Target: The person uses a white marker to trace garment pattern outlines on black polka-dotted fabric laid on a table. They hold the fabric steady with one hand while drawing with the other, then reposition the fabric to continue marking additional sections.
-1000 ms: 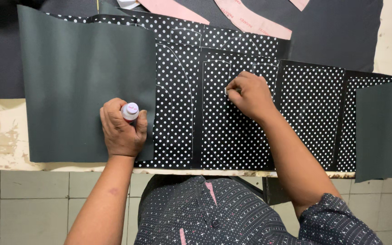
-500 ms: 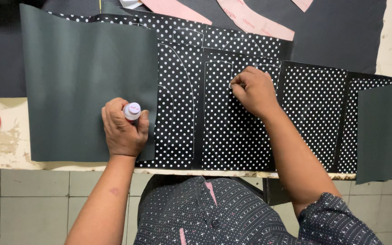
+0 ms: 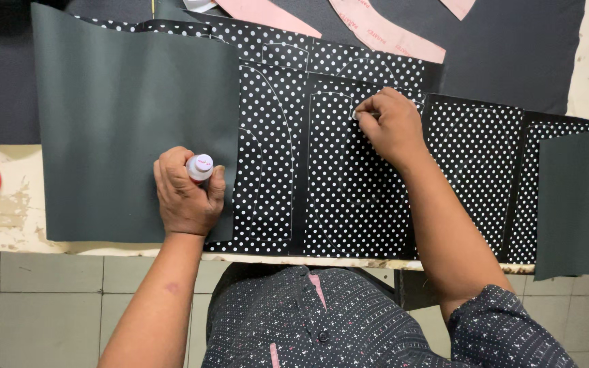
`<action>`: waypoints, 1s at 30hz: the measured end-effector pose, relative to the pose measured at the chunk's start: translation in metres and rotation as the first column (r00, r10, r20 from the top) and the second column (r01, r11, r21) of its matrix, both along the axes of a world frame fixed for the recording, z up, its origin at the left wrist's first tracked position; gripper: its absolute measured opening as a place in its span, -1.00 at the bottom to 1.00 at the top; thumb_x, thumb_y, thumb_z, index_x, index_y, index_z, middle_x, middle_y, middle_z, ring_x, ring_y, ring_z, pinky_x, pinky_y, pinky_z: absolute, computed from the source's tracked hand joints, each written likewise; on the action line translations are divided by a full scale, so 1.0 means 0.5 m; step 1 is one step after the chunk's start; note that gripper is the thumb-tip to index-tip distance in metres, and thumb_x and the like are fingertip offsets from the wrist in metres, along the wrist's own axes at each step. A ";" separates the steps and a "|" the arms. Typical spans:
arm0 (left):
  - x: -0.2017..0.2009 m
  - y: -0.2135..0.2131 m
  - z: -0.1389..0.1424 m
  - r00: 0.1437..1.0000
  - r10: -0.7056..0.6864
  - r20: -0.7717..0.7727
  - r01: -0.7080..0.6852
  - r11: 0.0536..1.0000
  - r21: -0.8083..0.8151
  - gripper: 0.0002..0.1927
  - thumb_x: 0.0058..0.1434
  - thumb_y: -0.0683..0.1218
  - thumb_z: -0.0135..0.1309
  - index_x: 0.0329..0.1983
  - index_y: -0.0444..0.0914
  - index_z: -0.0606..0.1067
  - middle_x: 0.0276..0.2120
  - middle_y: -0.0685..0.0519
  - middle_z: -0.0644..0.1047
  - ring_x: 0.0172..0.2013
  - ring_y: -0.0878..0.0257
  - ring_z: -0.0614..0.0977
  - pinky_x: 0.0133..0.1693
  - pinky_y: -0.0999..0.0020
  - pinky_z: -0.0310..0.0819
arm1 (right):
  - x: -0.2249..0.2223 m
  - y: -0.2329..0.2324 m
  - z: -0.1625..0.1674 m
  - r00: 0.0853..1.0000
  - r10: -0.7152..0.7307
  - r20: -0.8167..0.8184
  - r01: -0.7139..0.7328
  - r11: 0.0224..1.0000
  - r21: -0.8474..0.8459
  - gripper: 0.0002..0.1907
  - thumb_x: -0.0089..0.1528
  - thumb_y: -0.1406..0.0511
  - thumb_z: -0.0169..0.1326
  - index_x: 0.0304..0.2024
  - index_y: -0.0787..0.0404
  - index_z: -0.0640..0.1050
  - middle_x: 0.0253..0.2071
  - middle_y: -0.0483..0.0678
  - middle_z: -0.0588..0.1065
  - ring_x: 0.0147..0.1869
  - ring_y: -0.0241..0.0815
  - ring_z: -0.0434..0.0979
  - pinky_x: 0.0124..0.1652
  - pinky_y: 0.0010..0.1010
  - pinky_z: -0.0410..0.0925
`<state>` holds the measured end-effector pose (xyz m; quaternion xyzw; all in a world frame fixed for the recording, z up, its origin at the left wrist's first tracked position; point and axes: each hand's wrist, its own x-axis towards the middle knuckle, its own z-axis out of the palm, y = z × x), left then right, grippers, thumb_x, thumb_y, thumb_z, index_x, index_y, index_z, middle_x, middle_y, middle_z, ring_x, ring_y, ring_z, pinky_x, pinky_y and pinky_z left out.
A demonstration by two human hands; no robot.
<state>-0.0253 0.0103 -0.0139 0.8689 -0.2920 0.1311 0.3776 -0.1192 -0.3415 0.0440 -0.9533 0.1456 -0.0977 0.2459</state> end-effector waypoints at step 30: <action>-0.003 0.002 0.016 1.000 -0.005 -0.001 0.005 0.999 0.042 -0.52 0.42 0.08 0.15 0.11 -0.25 0.20 -0.07 -0.07 0.38 -0.10 -0.07 0.43 0.02 0.01 0.37 | 0.030 -0.028 -0.016 0.993 0.087 0.078 -0.084 0.996 -0.042 -0.98 0.18 0.40 0.23 -0.34 0.23 0.64 -0.31 -0.03 0.53 -0.30 -0.06 0.56 -0.26 -0.27 0.41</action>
